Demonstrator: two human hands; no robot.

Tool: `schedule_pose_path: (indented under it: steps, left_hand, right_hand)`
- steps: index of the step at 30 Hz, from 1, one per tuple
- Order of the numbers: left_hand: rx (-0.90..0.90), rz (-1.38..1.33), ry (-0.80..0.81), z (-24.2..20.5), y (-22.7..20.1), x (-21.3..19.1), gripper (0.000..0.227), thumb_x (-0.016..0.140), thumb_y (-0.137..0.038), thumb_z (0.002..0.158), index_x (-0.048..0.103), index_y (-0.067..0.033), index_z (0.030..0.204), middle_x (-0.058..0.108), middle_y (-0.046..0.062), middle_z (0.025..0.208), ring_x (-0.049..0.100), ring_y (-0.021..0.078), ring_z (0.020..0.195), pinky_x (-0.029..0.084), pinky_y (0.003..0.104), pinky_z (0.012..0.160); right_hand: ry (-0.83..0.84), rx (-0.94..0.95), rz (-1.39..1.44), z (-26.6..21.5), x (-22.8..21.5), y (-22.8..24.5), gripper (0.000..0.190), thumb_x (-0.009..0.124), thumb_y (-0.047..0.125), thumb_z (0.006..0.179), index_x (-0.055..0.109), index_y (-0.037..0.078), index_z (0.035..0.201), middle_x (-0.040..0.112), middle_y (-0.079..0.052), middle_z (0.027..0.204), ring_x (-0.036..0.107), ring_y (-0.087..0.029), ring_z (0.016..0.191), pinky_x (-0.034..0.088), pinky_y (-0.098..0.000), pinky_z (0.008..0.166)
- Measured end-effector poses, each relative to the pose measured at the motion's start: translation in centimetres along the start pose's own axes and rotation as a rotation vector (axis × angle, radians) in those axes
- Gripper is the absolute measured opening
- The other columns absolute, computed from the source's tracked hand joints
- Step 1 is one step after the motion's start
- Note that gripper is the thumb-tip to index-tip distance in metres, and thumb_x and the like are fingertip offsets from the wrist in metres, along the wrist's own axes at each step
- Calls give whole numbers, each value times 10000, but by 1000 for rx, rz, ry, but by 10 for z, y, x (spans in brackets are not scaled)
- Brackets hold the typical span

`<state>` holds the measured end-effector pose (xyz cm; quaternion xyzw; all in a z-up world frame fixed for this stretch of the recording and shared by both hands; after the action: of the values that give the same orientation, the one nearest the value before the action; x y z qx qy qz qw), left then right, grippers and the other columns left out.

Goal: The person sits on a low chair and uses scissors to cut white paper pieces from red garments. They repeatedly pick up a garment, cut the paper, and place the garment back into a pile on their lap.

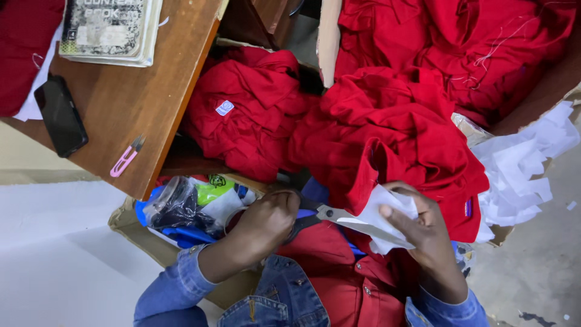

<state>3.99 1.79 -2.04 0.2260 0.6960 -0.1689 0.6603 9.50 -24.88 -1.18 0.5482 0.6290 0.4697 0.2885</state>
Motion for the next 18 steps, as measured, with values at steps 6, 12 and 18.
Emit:
schedule_pose_path:
  steps: [6, 12, 18]
  left_hand:
    - [-171, -575, 435, -28, -2, 28, 258, 627, -106, 860, 529, -5, 1076, 667, 299, 846, 647, 545, 755, 469, 631, 617]
    - [-230, -708, 452, -23, -18, 2, 330, 625, -251, 996, 499, -8, 1181, 685, 307, 920, 659, 567, 830, 480, 642, 664]
    - [-279, -818, 624, -19, -18, -16, 345, 639, -143, 955, 496, 18, 1225, 677, 280, 938, 669, 495, 799, 489, 587, 598]
  right_hand:
    - [-380, -352, -157, -14, -13, -13, 317, 663, 244, 1019, 694, -7, 1210, 643, -86, 1181, 621, -183, 1055, 475, -286, 900]
    - [-322, -503, -349, -26, 28, 8, 437, 624, 216, 1012, 472, 45, 639, 683, -275, 1362, 709, -248, 1064, 492, -344, 873]
    - [-275, -532, -373, -29, 31, -5, 251, 643, 172, 1014, 689, -29, 871, 674, -248, 1420, 707, -294, 1231, 549, -389, 1017]
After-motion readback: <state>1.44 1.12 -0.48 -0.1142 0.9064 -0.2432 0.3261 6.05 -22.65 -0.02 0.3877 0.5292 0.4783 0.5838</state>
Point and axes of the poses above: each hand's wrist, its own z-axis towards the middle knuckle, its own x-axis out of the palm, y = z × x, the point moved 5 cm from there along z, towards the middle knuckle
